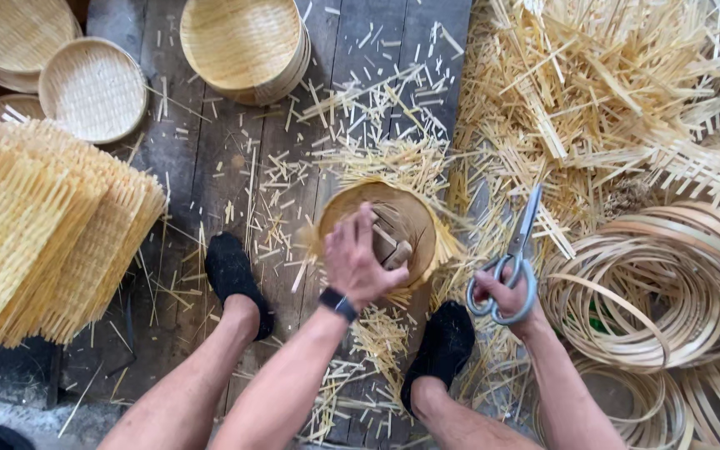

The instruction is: The person trims the edges of a woven bamboo basket using shears, then stacks the finished basket with others. The person repeats this process for multiple baskets.

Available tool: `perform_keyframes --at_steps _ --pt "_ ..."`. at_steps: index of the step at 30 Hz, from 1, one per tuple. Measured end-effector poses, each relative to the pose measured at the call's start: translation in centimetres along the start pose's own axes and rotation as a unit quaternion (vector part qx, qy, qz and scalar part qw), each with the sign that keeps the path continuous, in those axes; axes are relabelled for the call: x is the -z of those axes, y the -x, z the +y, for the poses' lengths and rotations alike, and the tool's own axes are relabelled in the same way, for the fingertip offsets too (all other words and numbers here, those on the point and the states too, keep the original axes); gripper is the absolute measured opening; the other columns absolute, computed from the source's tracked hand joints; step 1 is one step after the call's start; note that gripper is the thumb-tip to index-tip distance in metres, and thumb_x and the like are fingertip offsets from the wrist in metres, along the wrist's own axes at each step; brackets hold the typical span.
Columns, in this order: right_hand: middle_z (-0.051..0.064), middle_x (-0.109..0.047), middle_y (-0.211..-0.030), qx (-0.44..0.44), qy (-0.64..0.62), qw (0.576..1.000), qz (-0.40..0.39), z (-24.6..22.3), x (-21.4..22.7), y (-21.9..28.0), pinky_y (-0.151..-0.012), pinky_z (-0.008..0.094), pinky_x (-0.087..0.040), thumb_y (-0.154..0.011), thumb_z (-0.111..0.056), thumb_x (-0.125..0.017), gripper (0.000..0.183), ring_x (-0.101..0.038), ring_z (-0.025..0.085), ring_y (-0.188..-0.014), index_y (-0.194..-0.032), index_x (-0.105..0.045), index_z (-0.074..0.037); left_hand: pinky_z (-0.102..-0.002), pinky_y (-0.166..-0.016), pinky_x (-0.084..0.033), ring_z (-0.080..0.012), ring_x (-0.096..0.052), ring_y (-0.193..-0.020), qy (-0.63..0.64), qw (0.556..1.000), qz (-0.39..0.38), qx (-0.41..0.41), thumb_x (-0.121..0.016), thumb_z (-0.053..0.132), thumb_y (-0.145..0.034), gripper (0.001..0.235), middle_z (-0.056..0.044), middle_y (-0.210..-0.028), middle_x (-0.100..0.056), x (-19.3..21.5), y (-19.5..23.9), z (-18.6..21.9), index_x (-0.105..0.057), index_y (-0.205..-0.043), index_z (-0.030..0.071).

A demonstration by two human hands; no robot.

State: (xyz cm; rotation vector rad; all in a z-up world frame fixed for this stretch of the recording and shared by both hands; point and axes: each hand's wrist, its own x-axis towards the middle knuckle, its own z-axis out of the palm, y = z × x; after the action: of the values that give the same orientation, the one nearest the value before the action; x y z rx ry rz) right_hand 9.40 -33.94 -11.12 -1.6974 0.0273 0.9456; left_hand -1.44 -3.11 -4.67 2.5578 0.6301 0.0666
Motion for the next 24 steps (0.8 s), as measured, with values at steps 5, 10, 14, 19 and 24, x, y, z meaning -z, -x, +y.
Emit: perform_keyframes --at_steps 5,10,14,19,24 --pt "0.016 -0.067 -0.090 0.036 0.322 0.944 0.056 -2.9 -1.0 1.1 -0.075 0.041 -0.056 -0.077 -0.032 -0.083 0.055 -0.066 0.029 -0.082 -0.116 -0.060 0.000 -0.058 -0.111 -0.037 -0.0360 -0.046 -0.131 -0.056 0.987 -0.138 -0.054 -0.084 0.058 -0.059 0.123 -0.018 -0.136 -0.048 0.0 -0.2 -0.4 -0.026 -0.155 0.009" --pt "0.021 -0.062 -0.104 0.105 0.512 0.852 0.030 -6.0 -2.1 -0.3 -0.087 0.044 -0.053 -0.084 -0.045 -0.072 0.056 -0.064 0.033 -0.097 -0.114 -0.061 0.001 -0.067 -0.106 -0.024 -0.0533 -0.025 -0.137 -0.018 0.993 0.013 0.114 -0.088 0.064 -0.051 0.129 -0.031 -0.149 -0.026 -0.8 1.1 2.1 -0.025 -0.151 0.013" --pt "0.020 -0.060 -0.103 0.116 0.660 0.743 0.013 -6.7 -3.9 -2.6 -0.087 0.044 -0.052 -0.083 -0.056 -0.068 0.067 -0.062 0.033 -0.096 -0.111 -0.060 0.005 -0.066 -0.109 -0.028 -0.0548 -0.027 -0.138 -0.018 0.986 -0.008 0.164 -0.083 0.063 -0.061 0.117 -0.029 -0.150 -0.025 -2.9 1.4 4.0 -0.027 -0.153 0.017" --pt "0.017 -0.060 -0.103 0.091 0.707 0.701 0.020 -6.7 -4.0 -3.3 -0.086 0.042 -0.052 -0.089 -0.057 -0.063 0.063 -0.062 0.028 -0.094 -0.112 -0.061 0.002 -0.066 -0.109 -0.033 -0.0551 -0.029 -0.136 -0.018 0.990 -0.031 0.139 -0.081 0.054 -0.064 0.111 -0.028 -0.148 -0.028 -3.6 0.9 3.2 -0.028 -0.153 0.016" --pt "0.018 -0.059 -0.093 0.160 0.728 0.662 0.081 -4.7 -3.9 -4.2 -0.076 0.043 -0.052 -0.078 -0.058 -0.071 0.065 -0.061 0.030 -0.086 -0.103 -0.063 0.002 -0.070 -0.106 -0.032 -0.0581 -0.030 -0.131 -0.048 0.995 0.000 0.084 -0.083 0.054 -0.067 0.107 -0.032 -0.139 -0.030 -4.2 1.2 3.5 -0.030 -0.150 0.014"
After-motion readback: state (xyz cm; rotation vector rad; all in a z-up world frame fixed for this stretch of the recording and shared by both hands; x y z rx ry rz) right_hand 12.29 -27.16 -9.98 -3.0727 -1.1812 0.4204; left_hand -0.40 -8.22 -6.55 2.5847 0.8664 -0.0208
